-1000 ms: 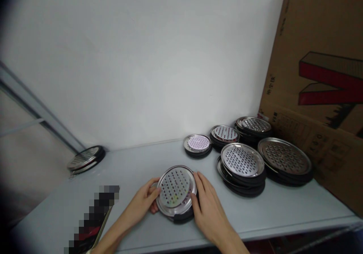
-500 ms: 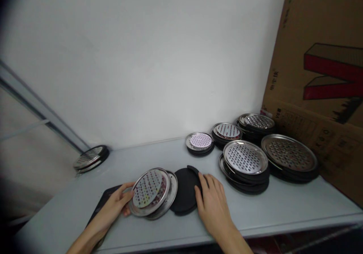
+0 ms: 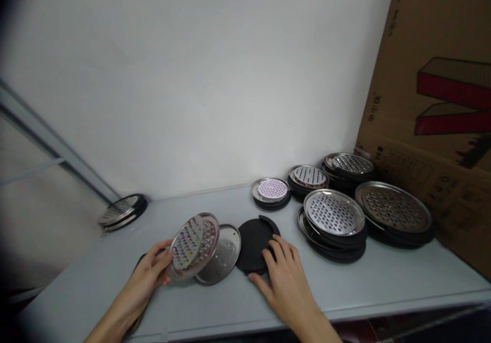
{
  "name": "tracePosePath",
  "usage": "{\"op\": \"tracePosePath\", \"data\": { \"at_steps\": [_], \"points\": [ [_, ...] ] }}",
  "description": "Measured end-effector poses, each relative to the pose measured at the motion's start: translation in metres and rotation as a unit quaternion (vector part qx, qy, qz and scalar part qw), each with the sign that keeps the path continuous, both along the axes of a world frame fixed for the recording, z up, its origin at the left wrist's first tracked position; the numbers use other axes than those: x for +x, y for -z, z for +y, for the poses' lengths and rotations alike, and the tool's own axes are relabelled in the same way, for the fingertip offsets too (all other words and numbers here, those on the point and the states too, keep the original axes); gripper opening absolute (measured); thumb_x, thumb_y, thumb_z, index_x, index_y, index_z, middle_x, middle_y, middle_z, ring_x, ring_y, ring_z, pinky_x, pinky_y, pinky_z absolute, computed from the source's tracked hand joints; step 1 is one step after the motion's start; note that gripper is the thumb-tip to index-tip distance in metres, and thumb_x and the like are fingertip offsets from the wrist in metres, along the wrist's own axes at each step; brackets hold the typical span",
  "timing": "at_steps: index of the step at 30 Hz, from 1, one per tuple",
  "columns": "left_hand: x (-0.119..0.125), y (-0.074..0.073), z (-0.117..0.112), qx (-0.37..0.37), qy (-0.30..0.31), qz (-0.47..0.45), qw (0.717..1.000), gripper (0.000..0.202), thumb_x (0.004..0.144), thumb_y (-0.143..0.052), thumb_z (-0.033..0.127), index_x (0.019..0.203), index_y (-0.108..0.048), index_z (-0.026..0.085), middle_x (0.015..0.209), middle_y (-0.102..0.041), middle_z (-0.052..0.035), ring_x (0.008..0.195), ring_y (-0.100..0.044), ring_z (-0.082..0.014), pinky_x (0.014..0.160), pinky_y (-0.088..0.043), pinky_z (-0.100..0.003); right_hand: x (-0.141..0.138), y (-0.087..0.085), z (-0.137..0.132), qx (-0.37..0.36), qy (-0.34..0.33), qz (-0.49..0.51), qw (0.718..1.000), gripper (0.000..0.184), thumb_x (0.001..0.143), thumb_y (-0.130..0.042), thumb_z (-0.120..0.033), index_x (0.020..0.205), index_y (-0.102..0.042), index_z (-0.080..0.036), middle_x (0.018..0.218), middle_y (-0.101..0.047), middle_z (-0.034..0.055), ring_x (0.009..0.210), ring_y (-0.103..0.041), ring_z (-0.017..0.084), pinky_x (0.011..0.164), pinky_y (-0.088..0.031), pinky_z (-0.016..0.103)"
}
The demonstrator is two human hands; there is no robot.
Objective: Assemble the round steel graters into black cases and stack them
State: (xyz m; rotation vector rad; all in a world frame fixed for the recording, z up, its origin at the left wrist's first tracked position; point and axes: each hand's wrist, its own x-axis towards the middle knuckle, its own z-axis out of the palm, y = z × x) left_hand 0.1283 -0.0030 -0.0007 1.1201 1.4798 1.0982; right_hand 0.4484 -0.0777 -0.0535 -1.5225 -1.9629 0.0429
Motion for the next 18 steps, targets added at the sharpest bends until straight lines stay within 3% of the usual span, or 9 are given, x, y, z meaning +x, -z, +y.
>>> {"op": "tracePosePath", "data": {
  "at_steps": [3, 9, 14, 18],
  "points": [
    [0.003, -0.001, -0.024, -0.046, 0.09, 0.016, 0.995, 0.073, 0.064, -0.085, 0.063, 0.117, -0.055, 0.023, 0.076, -0.069, 0.0005, 0.048, -0.055, -0.0131, 0.042, -0.04, -0.023, 0.0, 0.012, 0.005, 0.025, 0.033, -0.006, 0.999, 0.032, 0.094, -0.068, -0.035, 0.12, -0.063, -0.017, 0.129, -0.063, 0.0167, 0.135, -0.049, 0.039, 0.105, -0.046, 0.057],
    [0.039, 0.025, -0.066, -0.1, 0.265, 0.003, 0.959, 0.067, 0.079, -0.069, 0.074, 0.122, -0.053, 0.024, 0.107, -0.071, -0.0075, 0.039, -0.052, -0.0059, 0.036, -0.038, -0.019, 0.005, 0.019, 0.009, 0.057, 0.065, 0.007, 0.996, 0.034, 0.097, -0.061, -0.035, 0.125, -0.06, -0.016, 0.134, -0.059, 0.018, 0.138, -0.044, 0.041, 0.107, -0.047, 0.059],
    [0.055, 0.021, -0.054, -0.067, 0.253, 0.009, 0.965, 0.06, 0.083, -0.069, 0.067, 0.122, -0.055, 0.024, 0.12, -0.069, -0.01, 0.041, -0.051, -0.0038, 0.037, -0.038, -0.016, 0.01, 0.015, 0.008, 0.064, 0.047, 0.061, 0.995, 0.028, 0.099, -0.055, -0.029, 0.124, -0.059, -0.019, 0.131, -0.06, 0.016, 0.133, -0.05, 0.035, 0.108, -0.049, 0.056],
    [0.043, 0.017, -0.03, -0.037, 0.216, 0.053, 0.974, 0.061, 0.08, -0.071, 0.064, 0.121, -0.057, 0.021, 0.131, -0.065, -0.0134, 0.04, -0.048, -0.0028, 0.037, -0.038, -0.018, 0.011, 0.009, 0.006, 0.07, 0.031, 0.079, 0.994, 0.023, 0.1, -0.05, -0.023, 0.12, -0.06, -0.019, 0.129, -0.06, 0.0158, 0.132, -0.052, 0.033, 0.108, -0.049, 0.054]
  ]
}}
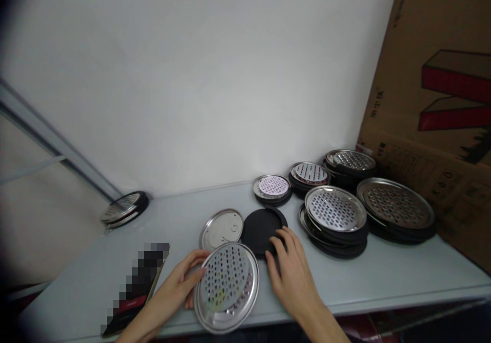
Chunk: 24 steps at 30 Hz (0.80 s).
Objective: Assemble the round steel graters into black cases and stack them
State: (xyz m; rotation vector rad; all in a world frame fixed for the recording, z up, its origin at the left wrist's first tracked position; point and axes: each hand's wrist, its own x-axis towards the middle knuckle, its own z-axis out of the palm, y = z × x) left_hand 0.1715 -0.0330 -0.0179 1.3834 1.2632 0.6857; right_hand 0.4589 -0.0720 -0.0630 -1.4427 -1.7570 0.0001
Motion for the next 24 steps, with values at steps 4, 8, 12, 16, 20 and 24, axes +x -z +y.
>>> {"op": "tracePosePath", "data": {
  "at_steps": [4, 8, 12, 16, 20, 24],
  "points": [
    [-0.024, 0.01, 0.015, 0.061, -0.045, 0.075, 0.994, 0.06, 0.083, -0.063, 0.064, 0.122, -0.057, 0.019, 0.125, -0.067, -0.014, 0.039, -0.049, -0.0053, 0.037, -0.039, -0.021, -0.003, -0.002, -0.002, -0.009, -0.024, -0.029, 0.999, 0.021, 0.096, -0.056, -0.023, 0.117, -0.061, -0.019, 0.129, -0.061, 0.0151, 0.136, -0.048, 0.035, 0.109, -0.048, 0.056],
    [-0.035, 0.009, 0.011, 0.191, -0.038, 0.215, 0.957, 0.046, 0.09, -0.056, 0.057, 0.114, -0.067, 0.02, 0.111, -0.073, -0.0113, 0.056, -0.064, -0.0174, 0.053, -0.055, -0.031, -0.004, 0.002, -0.001, -0.02, -0.01, -0.045, 0.999, 0.023, 0.095, -0.057, -0.021, 0.118, -0.06, -0.017, 0.128, -0.062, 0.0167, 0.136, -0.048, 0.037, 0.109, -0.048, 0.058],
    [-0.022, 0.0, -0.007, 0.31, -0.028, 0.315, 0.897, 0.045, 0.091, -0.059, 0.05, 0.127, -0.065, 0.023, 0.125, -0.069, -0.0127, 0.114, -0.066, -0.0324, 0.102, -0.053, -0.05, -0.003, 0.004, -0.001, -0.017, 0.0, -0.047, 0.999, 0.023, 0.096, -0.056, -0.023, 0.119, -0.059, -0.017, 0.129, -0.062, 0.017, 0.137, -0.047, 0.037, 0.109, -0.047, 0.058],
    [0.0, 0.004, -0.018, 0.304, 0.095, 0.344, 0.883, 0.096, 0.07, -0.086, 0.047, 0.153, -0.044, 0.026, 0.159, -0.042, -0.0158, 0.146, -0.038, -0.0408, 0.118, -0.035, -0.061, -0.003, 0.002, -0.001, -0.022, -0.003, -0.052, 0.998, 0.023, 0.097, -0.055, -0.025, 0.119, -0.058, -0.018, 0.129, -0.062, 0.0163, 0.137, -0.048, 0.037, 0.11, -0.047, 0.059],
    [0.015, 0.011, -0.021, 0.257, 0.143, 0.366, 0.883, 0.109, 0.062, -0.093, 0.037, 0.156, -0.039, 0.025, 0.164, -0.033, -0.017, 0.15, -0.028, -0.0431, 0.12, -0.029, -0.064, -0.003, 0.001, -0.001, -0.024, -0.003, -0.05, 0.998, 0.022, 0.098, -0.054, -0.024, 0.119, -0.059, -0.018, 0.129, -0.063, 0.0164, 0.136, -0.049, 0.037, 0.11, -0.047, 0.058],
    [0.016, 0.008, -0.025, 0.22, 0.157, 0.34, 0.901, 0.11, 0.06, -0.093, 0.034, 0.156, -0.04, 0.025, 0.163, -0.035, -0.017, 0.15, -0.029, -0.0414, 0.122, -0.026, -0.062, -0.003, 0.001, -0.001, -0.021, -0.002, -0.047, 0.999, 0.022, 0.097, -0.054, -0.024, 0.118, -0.06, -0.018, 0.128, -0.063, 0.016, 0.136, -0.049, 0.036, 0.11, -0.048, 0.057]
  ]
}}
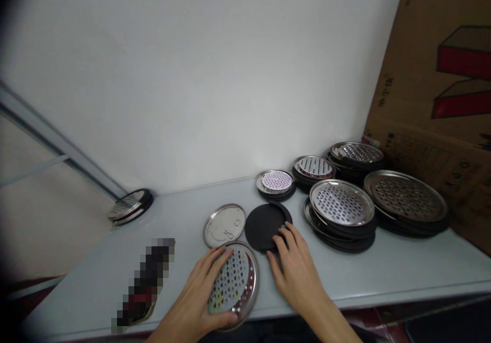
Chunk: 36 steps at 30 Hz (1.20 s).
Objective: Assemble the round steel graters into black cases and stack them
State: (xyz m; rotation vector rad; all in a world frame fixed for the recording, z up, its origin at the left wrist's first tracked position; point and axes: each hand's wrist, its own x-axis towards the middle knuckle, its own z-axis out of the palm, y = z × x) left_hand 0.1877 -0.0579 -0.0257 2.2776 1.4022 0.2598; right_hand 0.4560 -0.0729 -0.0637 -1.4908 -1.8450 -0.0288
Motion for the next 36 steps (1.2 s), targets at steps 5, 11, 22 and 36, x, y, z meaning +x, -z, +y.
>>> {"op": "tracePosePath", "data": {
  "at_steps": [5, 11, 22, 36],
  "points": [
    [-0.004, -0.006, -0.002, -0.033, -0.008, -0.046, 0.998, 0.107, 0.06, -0.091, 0.028, 0.154, -0.042, 0.025, 0.159, -0.038, -0.0175, 0.149, -0.031, -0.0405, 0.123, -0.024, -0.061, -0.001, 0.0, 0.0, -0.003, -0.002, 0.008, 1.0, 0.022, 0.096, -0.056, -0.024, 0.117, -0.061, -0.018, 0.127, -0.064, 0.0159, 0.136, -0.049, 0.036, 0.11, -0.048, 0.056],
    [-0.012, -0.01, 0.002, -0.003, 0.009, -0.082, 0.997, 0.108, 0.056, -0.093, 0.032, 0.152, -0.044, 0.029, 0.156, -0.043, -0.0153, 0.144, -0.039, -0.0414, 0.12, -0.032, -0.06, 0.0, 0.002, 0.001, -0.007, -0.006, 0.015, 1.0, 0.021, 0.097, -0.055, -0.024, 0.117, -0.06, -0.019, 0.127, -0.064, 0.0151, 0.136, -0.049, 0.035, 0.109, -0.048, 0.057],
    [-0.057, -0.004, -0.003, 0.07, -0.024, -0.065, 0.995, 0.11, 0.061, -0.092, 0.03, 0.155, -0.037, 0.034, 0.151, -0.046, -0.0144, 0.138, -0.045, -0.041, 0.117, -0.037, -0.06, 0.0, 0.004, 0.002, 0.0, -0.007, 0.02, 1.0, 0.021, 0.097, -0.055, -0.025, 0.117, -0.061, -0.021, 0.125, -0.065, 0.014, 0.136, -0.049, 0.036, 0.108, -0.049, 0.058],
    [-0.036, -0.032, 0.068, 0.125, 0.027, 0.005, 0.992, 0.028, 0.087, -0.055, 0.01, 0.104, -0.072, 0.024, 0.113, -0.072, -0.0082, 0.112, -0.063, -0.028, 0.102, -0.051, -0.046, 0.001, 0.005, 0.001, 0.0, -0.012, 0.019, 1.0, 0.022, 0.097, -0.055, -0.025, 0.118, -0.06, -0.02, 0.126, -0.064, 0.0141, 0.136, -0.049, 0.036, 0.108, -0.049, 0.058]
  ]
}}
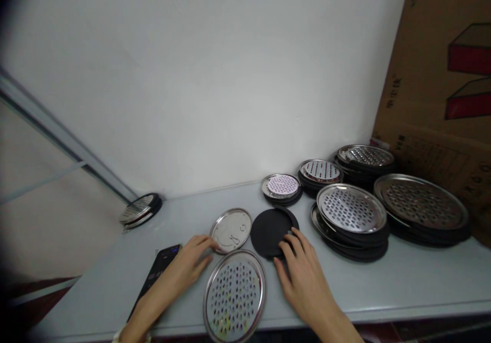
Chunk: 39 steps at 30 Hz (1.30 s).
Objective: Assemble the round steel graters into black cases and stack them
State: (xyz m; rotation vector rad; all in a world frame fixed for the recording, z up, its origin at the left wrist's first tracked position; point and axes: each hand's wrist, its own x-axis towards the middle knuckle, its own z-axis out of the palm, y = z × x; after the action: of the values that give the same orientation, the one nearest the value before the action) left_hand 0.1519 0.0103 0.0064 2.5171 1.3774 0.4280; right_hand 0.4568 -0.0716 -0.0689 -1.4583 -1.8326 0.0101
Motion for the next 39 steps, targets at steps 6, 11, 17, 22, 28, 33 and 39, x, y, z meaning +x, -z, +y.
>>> {"op": "tracePosePath", "data": {
  "at_steps": [6, 11, 17, 22, 28, 33, 39],
  "points": [
    [0.008, 0.0, 0.002, -0.013, 0.015, -0.01, 1.0, 0.02, 0.094, -0.053, 0.02, 0.096, -0.072, 0.023, 0.102, -0.073, -0.0084, 0.1, -0.068, -0.0262, 0.093, -0.054, -0.04, 0.0, 0.0, 0.0, 0.01, 0.002, 0.002, 1.0, 0.022, 0.097, -0.054, -0.025, 0.118, -0.06, -0.021, 0.125, -0.065, 0.014, 0.135, -0.051, 0.037, 0.106, -0.05, 0.058],
    [0.01, -0.002, -0.001, 0.025, -0.024, -0.109, 0.993, 0.019, 0.096, -0.05, 0.032, 0.097, -0.067, 0.023, 0.097, -0.074, -0.0073, 0.092, -0.07, -0.0252, 0.086, -0.056, -0.038, -0.001, -0.001, 0.0, 0.007, 0.004, 0.002, 1.0, 0.022, 0.097, -0.054, -0.025, 0.118, -0.061, -0.021, 0.126, -0.065, 0.0139, 0.135, -0.051, 0.036, 0.107, -0.05, 0.057],
    [0.009, -0.009, -0.006, -0.015, -0.148, -0.268, 0.952, 0.025, 0.091, -0.058, 0.044, 0.093, -0.067, 0.02, 0.09, -0.075, -0.0055, 0.082, -0.073, -0.0241, 0.079, -0.058, -0.035, -0.001, 0.001, 0.001, 0.009, 0.002, -0.005, 1.0, 0.022, 0.098, -0.055, -0.026, 0.118, -0.061, -0.02, 0.125, -0.065, 0.0143, 0.135, -0.051, 0.037, 0.107, -0.05, 0.059],
    [0.005, -0.003, -0.007, -0.086, -0.199, -0.431, 0.876, 0.039, 0.081, -0.072, 0.052, 0.097, -0.067, 0.016, 0.095, -0.075, -0.0069, 0.083, -0.073, -0.023, 0.079, -0.06, -0.034, -0.001, 0.002, 0.001, 0.013, 0.001, -0.002, 1.0, 0.021, 0.098, -0.054, -0.026, 0.118, -0.061, -0.021, 0.125, -0.065, 0.0139, 0.134, -0.051, 0.036, 0.107, -0.05, 0.058],
    [0.002, 0.018, -0.001, -0.169, -0.272, -0.611, 0.724, 0.036, 0.07, -0.085, 0.034, 0.096, -0.068, 0.017, 0.094, -0.075, -0.0054, 0.089, -0.072, -0.0177, 0.088, -0.059, -0.029, -0.001, 0.002, 0.001, 0.012, 0.005, 0.001, 1.0, 0.021, 0.097, -0.055, -0.026, 0.117, -0.061, -0.022, 0.124, -0.066, 0.0131, 0.135, -0.051, 0.037, 0.106, -0.051, 0.058],
    [0.007, 0.015, -0.01, -0.096, -0.222, -0.52, 0.819, 0.033, 0.083, -0.074, 0.041, 0.105, -0.067, 0.018, 0.099, -0.076, -0.0069, 0.088, -0.073, -0.0213, 0.082, -0.061, -0.033, 0.0, 0.002, 0.001, 0.008, 0.001, 0.001, 1.0, 0.021, 0.098, -0.054, -0.026, 0.117, -0.06, -0.021, 0.125, -0.065, 0.0136, 0.135, -0.05, 0.037, 0.107, -0.05, 0.058],
    [0.027, 0.004, -0.037, 0.102, 0.02, -0.156, 0.982, 0.023, 0.101, -0.049, 0.024, 0.105, -0.072, 0.022, 0.101, -0.076, -0.0083, 0.095, -0.072, -0.0241, 0.089, -0.058, -0.037, 0.0, 0.0, 0.0, 0.009, 0.0, 0.02, 1.0, 0.042, 0.1, -0.052, -0.029, 0.14, -0.046, -0.018, 0.136, -0.061, 0.0164, 0.136, -0.049, 0.035, 0.11, -0.048, 0.058]
  ]
}}
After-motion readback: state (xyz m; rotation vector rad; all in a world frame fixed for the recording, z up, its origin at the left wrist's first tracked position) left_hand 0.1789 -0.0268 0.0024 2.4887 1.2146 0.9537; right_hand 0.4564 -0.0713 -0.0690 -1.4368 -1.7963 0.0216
